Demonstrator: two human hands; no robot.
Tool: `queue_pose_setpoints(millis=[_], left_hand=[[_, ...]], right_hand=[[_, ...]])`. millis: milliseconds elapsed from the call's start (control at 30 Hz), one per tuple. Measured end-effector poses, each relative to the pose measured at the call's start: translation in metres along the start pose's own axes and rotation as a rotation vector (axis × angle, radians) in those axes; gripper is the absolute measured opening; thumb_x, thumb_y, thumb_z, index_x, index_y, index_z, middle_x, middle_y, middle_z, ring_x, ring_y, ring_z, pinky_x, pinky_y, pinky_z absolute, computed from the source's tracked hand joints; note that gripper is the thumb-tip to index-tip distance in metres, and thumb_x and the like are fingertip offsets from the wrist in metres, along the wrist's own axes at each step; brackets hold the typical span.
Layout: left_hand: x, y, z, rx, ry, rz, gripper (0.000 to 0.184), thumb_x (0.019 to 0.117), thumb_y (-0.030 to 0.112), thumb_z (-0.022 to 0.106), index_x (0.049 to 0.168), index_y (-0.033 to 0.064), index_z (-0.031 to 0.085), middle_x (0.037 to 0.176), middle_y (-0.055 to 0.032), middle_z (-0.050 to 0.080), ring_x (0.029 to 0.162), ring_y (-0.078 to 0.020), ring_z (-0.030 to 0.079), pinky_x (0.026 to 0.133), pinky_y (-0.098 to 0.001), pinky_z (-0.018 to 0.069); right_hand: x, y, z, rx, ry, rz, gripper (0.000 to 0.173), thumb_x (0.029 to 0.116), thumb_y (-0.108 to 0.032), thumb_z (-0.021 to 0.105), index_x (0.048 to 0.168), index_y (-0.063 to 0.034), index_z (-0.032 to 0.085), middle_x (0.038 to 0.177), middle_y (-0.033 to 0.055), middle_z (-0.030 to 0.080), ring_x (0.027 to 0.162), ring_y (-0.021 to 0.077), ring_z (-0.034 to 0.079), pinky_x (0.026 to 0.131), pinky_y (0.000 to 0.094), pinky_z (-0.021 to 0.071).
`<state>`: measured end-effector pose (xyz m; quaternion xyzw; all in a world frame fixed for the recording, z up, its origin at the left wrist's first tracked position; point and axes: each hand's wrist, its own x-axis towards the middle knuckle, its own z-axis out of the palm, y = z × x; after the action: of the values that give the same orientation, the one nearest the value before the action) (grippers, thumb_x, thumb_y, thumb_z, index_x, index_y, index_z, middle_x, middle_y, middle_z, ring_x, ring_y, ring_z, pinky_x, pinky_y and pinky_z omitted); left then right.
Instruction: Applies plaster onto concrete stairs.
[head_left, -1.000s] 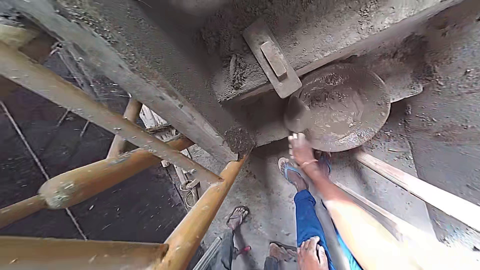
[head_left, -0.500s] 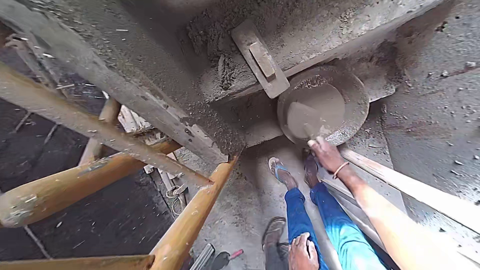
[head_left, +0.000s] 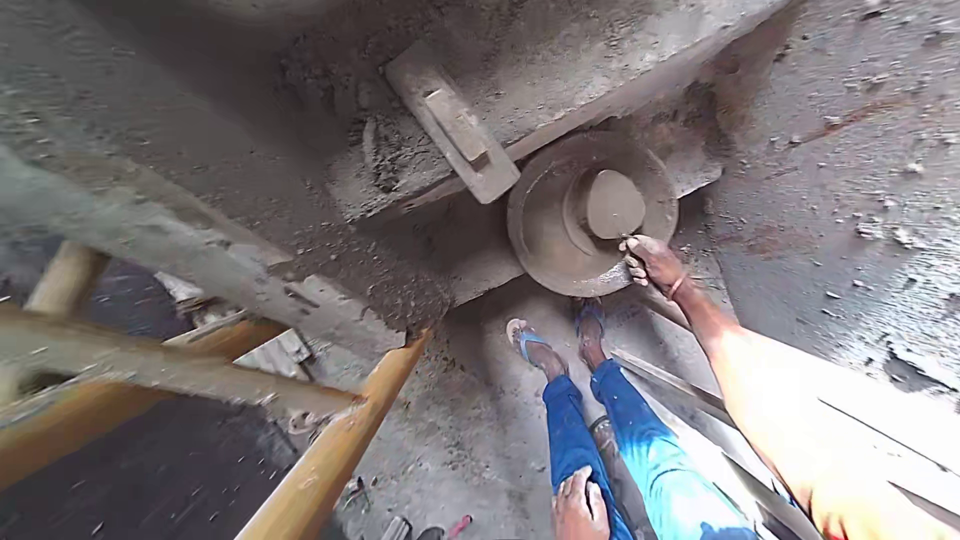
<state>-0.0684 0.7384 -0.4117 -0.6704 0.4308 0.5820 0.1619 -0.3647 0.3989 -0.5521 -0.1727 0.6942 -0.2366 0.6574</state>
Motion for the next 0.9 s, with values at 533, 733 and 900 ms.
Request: queue_pose_setpoints(millis=[533, 733, 900], left_hand=[[-0.007, 0.011, -0.001, -0.028, 0.027, -0.039, 0.039, 0.1006, 0.028, 0.047, 0.128, 0.0125, 0.07, 0.126, -0.0082, 0.071, 0.122, -0.0261, 0.064, 0.107, -0.0519, 0.0462], [-0.003, 0.004, 0.006, -0.02, 0.009, -0.022, 0.04, 0.1018, 0.03, 0.046, 0.132, 0.0165, 0.069, 0.13, -0.004, 0.07, 0.125, -0.0224, 0.063, 0.11, -0.0501, 0.0451], [-0.002, -0.001, 0.01, -0.034, 0.038, 0.016, 0.04, 0.1013, 0.027, 0.047, 0.13, 0.013, 0.07, 0.128, -0.007, 0.071, 0.123, -0.0255, 0.064, 0.109, -0.0526, 0.0456]], right_hand=[[-0.056, -0.015, 0.327, 0.012, -0.359, -0.055, 0.029, 0.1089, -0.03, 0.049, 0.118, -0.0031, 0.056, 0.07, 0.0026, 0.053, 0.052, 0.012, 0.053, 0.052, 0.0283, 0.0517], [-0.075, -0.005, 0.197, -0.298, -0.286, -0.018, 0.038, 0.1095, -0.033, 0.042, 0.129, -0.003, 0.055, 0.078, 0.0038, 0.057, 0.056, 0.0145, 0.054, 0.052, 0.0319, 0.0503], [-0.034, -0.04, 0.068, -0.998, 0.238, -0.004, 0.056, 0.1105, -0.045, 0.04, 0.13, 0.0055, 0.055, 0.112, 0.0303, 0.066, 0.108, 0.0473, 0.066, 0.093, 0.0641, 0.0508]])
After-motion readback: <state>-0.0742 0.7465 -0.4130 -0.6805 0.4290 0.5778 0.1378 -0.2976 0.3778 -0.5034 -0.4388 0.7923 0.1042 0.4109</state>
